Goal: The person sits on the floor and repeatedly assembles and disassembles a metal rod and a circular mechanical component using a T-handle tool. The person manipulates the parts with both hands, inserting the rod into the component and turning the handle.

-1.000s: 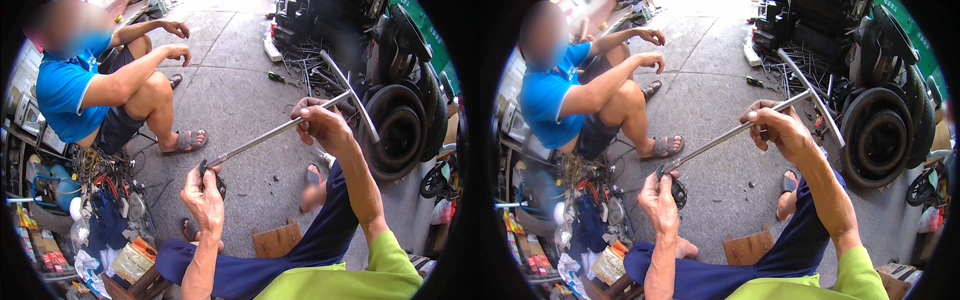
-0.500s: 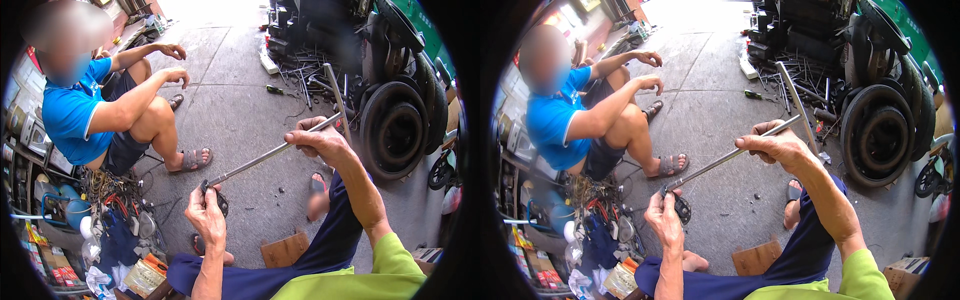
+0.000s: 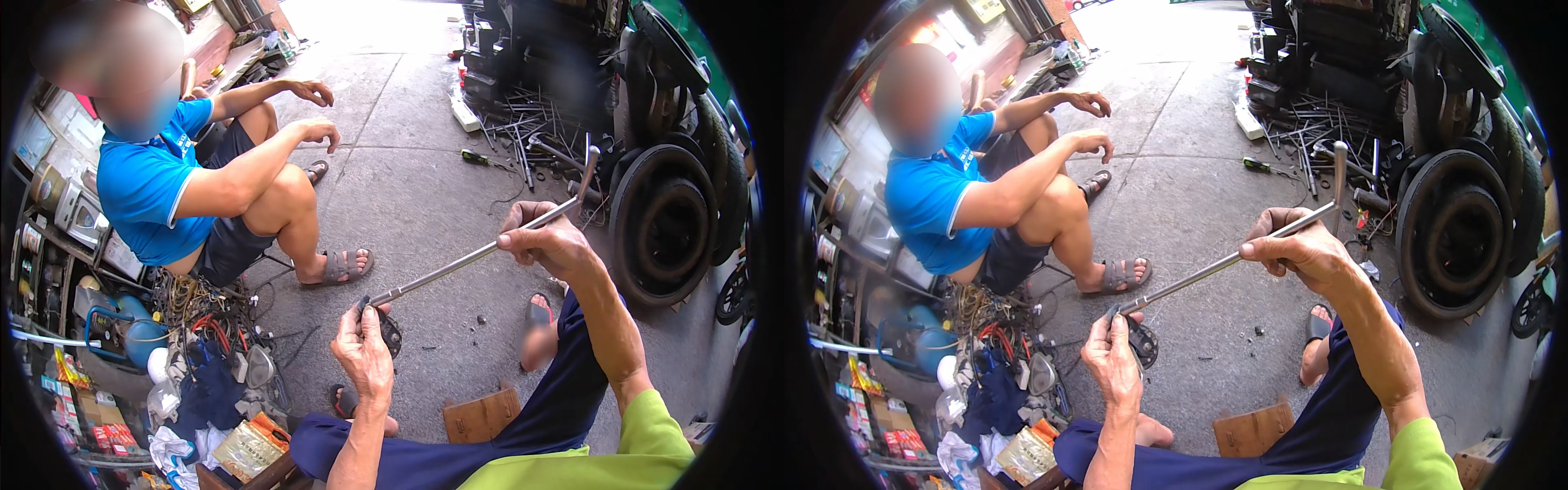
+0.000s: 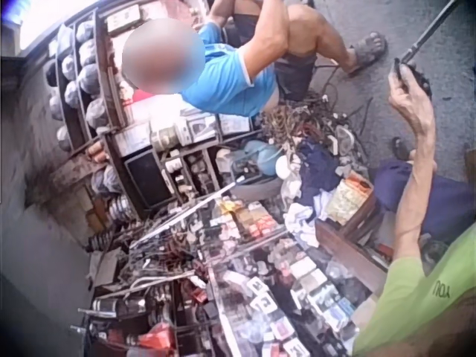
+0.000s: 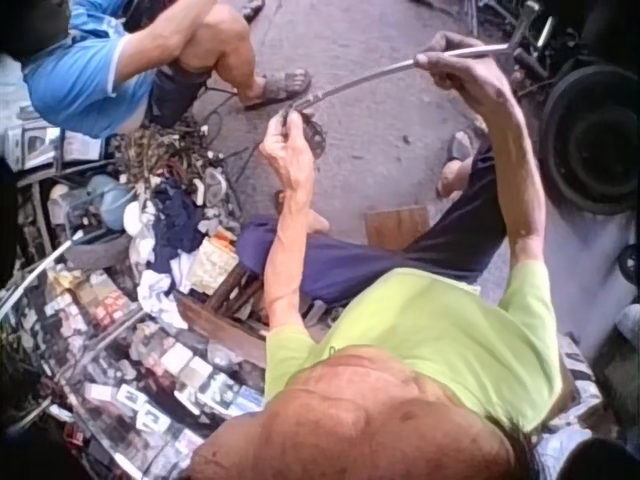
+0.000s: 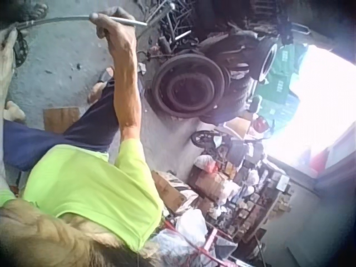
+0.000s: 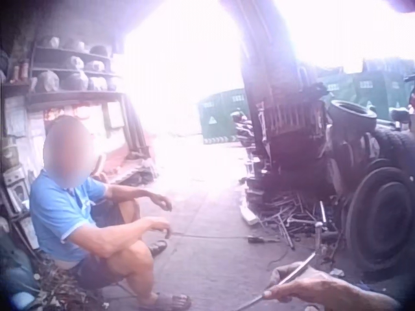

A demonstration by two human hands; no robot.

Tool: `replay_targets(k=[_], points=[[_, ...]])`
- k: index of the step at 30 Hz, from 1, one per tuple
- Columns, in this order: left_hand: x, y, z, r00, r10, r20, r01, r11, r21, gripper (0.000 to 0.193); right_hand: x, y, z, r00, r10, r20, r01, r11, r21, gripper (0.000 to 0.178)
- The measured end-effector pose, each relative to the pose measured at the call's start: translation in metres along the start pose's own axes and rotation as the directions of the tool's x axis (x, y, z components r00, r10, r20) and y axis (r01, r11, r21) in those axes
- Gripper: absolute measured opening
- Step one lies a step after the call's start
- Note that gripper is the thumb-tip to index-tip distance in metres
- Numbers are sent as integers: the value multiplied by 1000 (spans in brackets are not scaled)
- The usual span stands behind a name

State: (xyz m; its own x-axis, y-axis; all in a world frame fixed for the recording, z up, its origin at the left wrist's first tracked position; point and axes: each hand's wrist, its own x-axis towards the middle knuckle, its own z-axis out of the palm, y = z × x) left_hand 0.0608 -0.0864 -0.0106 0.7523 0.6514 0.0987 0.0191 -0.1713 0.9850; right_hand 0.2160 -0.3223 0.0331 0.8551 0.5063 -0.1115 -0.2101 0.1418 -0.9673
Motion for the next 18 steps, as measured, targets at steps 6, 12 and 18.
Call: replay_targets(k=[6,12,18], points=[[-1,-3,0,994,-110,-2,110,993,-53,23,-8,-15,13,948,133,-289,-226,921,-317,55],[0,-8,-3,986,-169,6,168,978,-121,23,-7,-12,12,971,147,-189,-190,954,-233,39],[1,-9,-2,978,-210,-8,207,967,-146,22,-4,-1,2,993,70,-98,-88,978,-190,39]])
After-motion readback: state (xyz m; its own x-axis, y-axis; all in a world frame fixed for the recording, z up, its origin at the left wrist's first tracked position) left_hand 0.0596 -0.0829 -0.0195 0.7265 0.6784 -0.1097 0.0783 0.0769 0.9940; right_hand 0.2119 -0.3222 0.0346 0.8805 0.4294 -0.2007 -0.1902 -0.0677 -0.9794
